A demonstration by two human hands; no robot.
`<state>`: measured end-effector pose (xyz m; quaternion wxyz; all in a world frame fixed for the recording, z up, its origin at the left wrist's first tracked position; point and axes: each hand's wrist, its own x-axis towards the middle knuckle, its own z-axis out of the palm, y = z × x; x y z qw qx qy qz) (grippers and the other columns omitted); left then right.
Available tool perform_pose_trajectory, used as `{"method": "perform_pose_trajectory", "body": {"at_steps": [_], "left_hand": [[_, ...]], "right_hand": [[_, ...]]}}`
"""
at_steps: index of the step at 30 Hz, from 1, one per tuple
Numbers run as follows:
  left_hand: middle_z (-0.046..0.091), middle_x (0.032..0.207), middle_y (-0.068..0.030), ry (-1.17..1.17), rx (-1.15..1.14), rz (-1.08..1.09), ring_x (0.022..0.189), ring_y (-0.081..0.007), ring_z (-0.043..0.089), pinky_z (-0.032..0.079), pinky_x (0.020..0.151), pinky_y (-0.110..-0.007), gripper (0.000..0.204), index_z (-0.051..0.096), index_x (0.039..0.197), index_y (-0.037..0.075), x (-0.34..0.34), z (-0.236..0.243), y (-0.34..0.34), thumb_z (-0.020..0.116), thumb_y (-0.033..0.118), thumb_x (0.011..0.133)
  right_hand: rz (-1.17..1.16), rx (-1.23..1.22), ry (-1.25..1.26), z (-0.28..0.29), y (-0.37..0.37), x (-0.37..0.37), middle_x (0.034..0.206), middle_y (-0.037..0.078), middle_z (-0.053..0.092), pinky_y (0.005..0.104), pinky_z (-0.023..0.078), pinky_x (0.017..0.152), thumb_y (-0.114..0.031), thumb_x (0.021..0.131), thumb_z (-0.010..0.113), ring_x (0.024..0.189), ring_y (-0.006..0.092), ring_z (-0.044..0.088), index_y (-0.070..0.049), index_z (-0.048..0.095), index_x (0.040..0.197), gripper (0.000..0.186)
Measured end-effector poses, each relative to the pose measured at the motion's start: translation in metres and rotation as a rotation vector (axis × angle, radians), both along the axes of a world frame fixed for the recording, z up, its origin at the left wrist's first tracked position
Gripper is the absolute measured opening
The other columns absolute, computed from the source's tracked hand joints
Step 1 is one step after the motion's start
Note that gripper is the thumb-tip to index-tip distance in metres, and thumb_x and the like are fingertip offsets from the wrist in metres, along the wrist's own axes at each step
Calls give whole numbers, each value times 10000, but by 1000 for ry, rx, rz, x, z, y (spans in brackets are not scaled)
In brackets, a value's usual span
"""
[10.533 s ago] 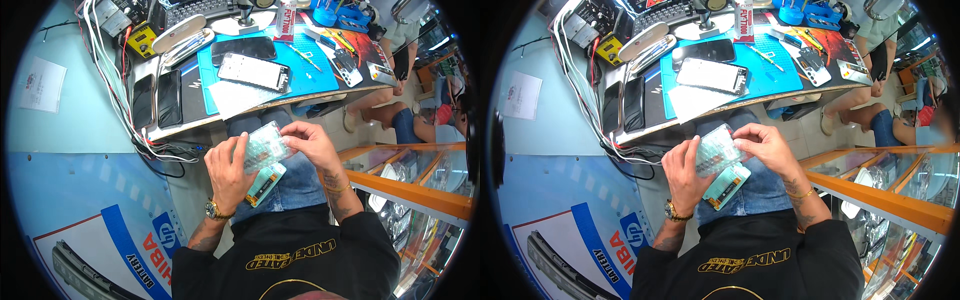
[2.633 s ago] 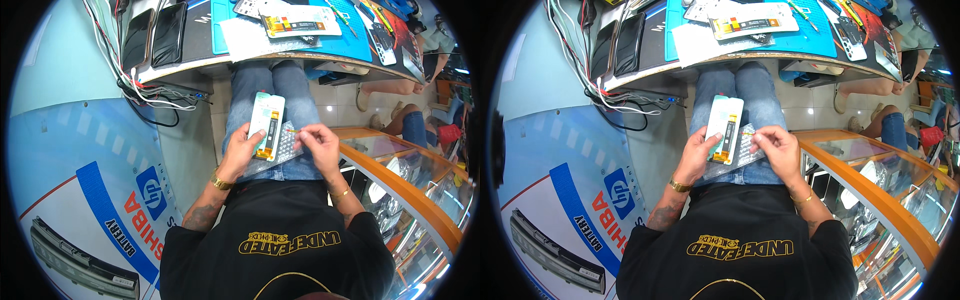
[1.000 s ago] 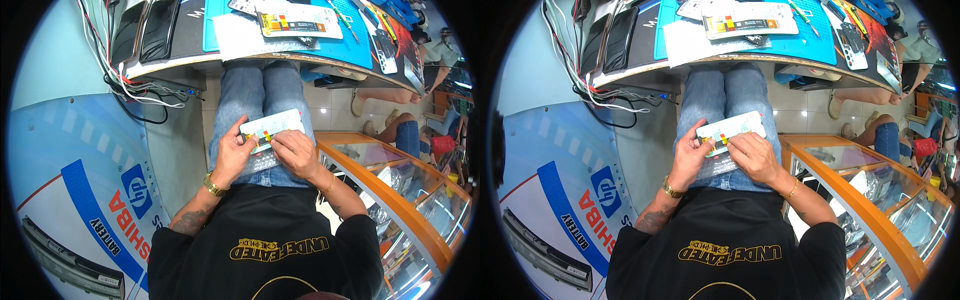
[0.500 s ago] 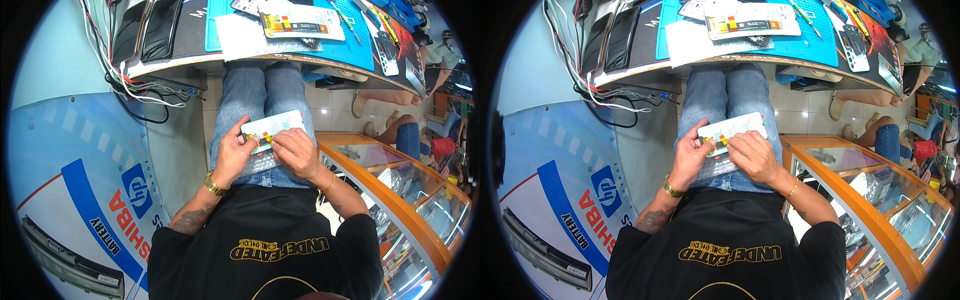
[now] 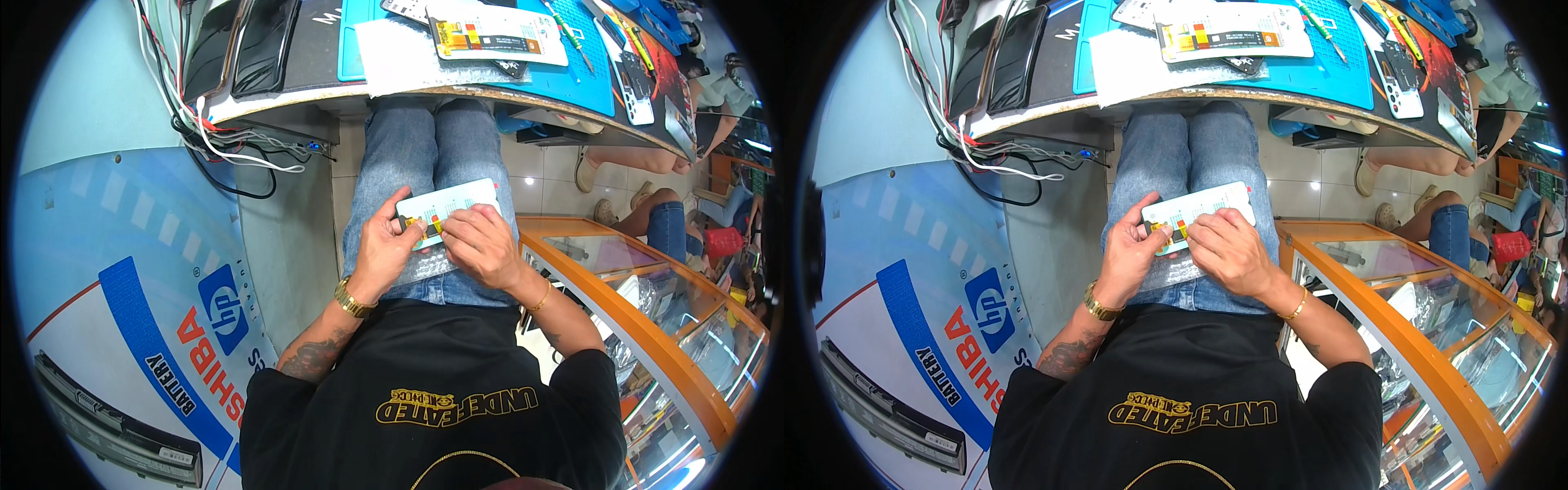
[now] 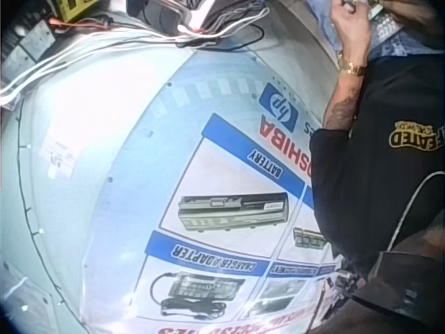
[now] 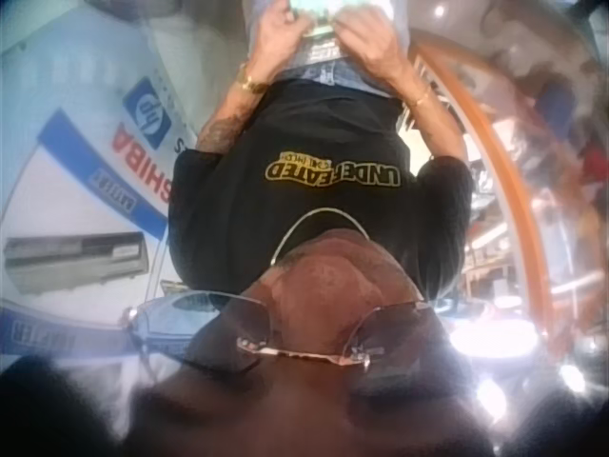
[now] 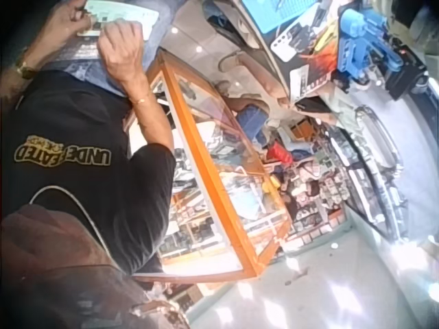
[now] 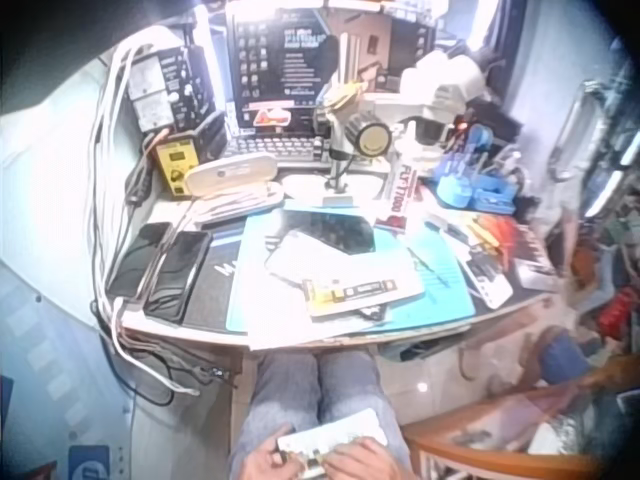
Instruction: The person replaces a component on a mobile phone by hand. They hold a new screen component, place it onto the internal chassis of a disassembled phone, and press the parts together to secure them.
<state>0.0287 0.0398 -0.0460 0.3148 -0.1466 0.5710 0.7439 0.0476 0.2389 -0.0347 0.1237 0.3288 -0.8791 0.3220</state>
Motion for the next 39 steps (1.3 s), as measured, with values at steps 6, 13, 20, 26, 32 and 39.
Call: {"method": "perform_pose_trajectory", "body": {"at_steps": [6,13,20,26,32,39], "left_hand": [[717,965,-115,41,-1,28,798,-100,674,578,685,-248,628,303,1479,-84,3,-1,2,599,-29,928],[726,950,-114,80,-22,18,803,-92,677,548,699,-226,641,315,1479,-80,5,-6,1,613,-28,914],[709,1015,-122,88,-32,-33,868,-111,678,561,761,-252,629,299,1482,-77,3,-4,0,593,-35,928],[697,1052,-119,84,-33,-61,885,-116,678,583,756,-270,620,296,1481,-70,3,-6,-1,588,-29,936],[699,1055,-117,90,-33,-97,882,-114,680,598,732,-268,609,308,1476,-66,2,-12,0,588,-31,936],[701,1049,-115,56,2,-69,886,-122,683,597,744,-279,595,318,1472,-63,1,-9,-1,585,-28,941]], "right_hand": [[78,53,-36,0,5,-2,1035,106,657,418,494,845,-108,685,727,997,269,641,-8,658,930,274],[100,51,-54,1,7,-3,1052,112,657,431,497,885,-113,662,736,1016,279,641,-7,658,927,296],[80,15,-57,1,7,-3,1018,106,654,438,498,914,-107,706,708,1007,272,638,-10,644,892,220],[-27,-128,-109,2,7,-6,970,120,663,421,516,851,-27,695,738,944,280,655,2,643,891,219],[-241,-306,-211,0,6,-13,878,124,676,364,537,707,66,724,725,829,296,673,7,641,904,207],[-49,-54,21,7,2,-4,961,115,653,400,521,782,-48,664,737,914,272,658,9,639,910,270]]}}
